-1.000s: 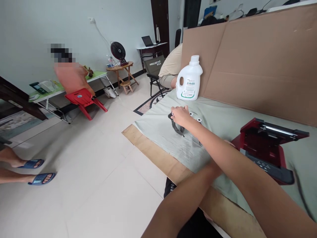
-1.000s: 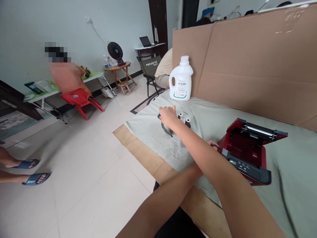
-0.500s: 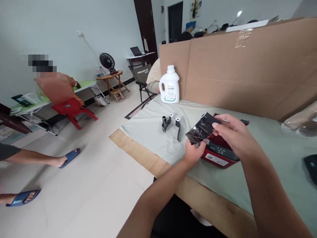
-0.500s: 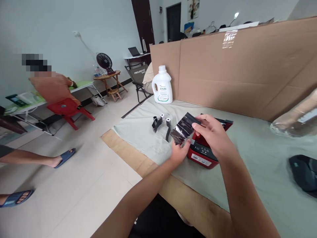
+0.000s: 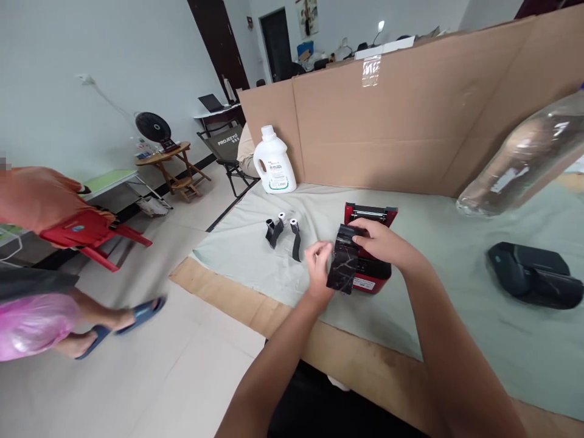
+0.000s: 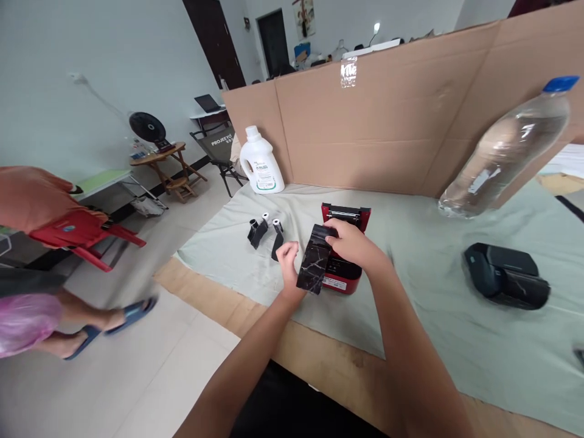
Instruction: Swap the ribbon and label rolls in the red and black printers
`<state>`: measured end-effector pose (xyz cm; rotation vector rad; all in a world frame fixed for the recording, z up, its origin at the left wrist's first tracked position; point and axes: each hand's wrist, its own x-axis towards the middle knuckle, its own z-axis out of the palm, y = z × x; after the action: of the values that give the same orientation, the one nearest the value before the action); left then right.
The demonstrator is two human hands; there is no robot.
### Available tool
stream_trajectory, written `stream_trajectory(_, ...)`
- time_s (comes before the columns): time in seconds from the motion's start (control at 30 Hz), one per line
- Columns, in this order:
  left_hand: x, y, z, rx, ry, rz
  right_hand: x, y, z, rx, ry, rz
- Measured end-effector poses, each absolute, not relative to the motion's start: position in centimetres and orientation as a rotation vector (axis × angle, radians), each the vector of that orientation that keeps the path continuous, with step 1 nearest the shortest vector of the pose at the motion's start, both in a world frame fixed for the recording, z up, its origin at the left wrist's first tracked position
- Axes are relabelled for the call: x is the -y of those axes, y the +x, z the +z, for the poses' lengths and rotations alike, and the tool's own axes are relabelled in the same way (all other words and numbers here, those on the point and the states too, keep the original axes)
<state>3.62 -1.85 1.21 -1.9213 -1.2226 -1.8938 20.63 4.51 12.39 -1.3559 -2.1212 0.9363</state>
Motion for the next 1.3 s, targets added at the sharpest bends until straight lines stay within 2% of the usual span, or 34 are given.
stream_trajectory(0.13, 2.2, 3.2, 2.0, 1.202, -2.185, -1.648, -4.1, 20.9, 12.7, 2.210, -1.500, 0.760)
stream_trajectory(0.33, 2.4, 3.4, 2.2, 1.096, -2.305, -1.622, -2.4, 19.9, 13.2, 2.409, -1.886, 0.367)
stream_trajectory(0.5, 2.3, 3.5, 2.1, 1.180, -2.348, -1.524, -2.7, 19.1, 12.1, 2.504, -1.936, 0.127)
stream_trajectory(0.7, 2.3, 4.0, 2.3, 1.179, -2.343, -1.607, -4.0, 19.3, 11.4, 2.456, -2.017, 0.301)
stream_trajectory(1.07, 2.4, 4.2, 2.5, 1.168, -2.354, -1.659, -4.3, 18.7, 11.2, 2.422, -2.040, 0.266)
stream_trajectory(1.3, 2.5, 4.1, 2.3, 1.131, -2.386, -1.645, -2.4, 20.1, 14.2, 2.223, -1.795, 0.264)
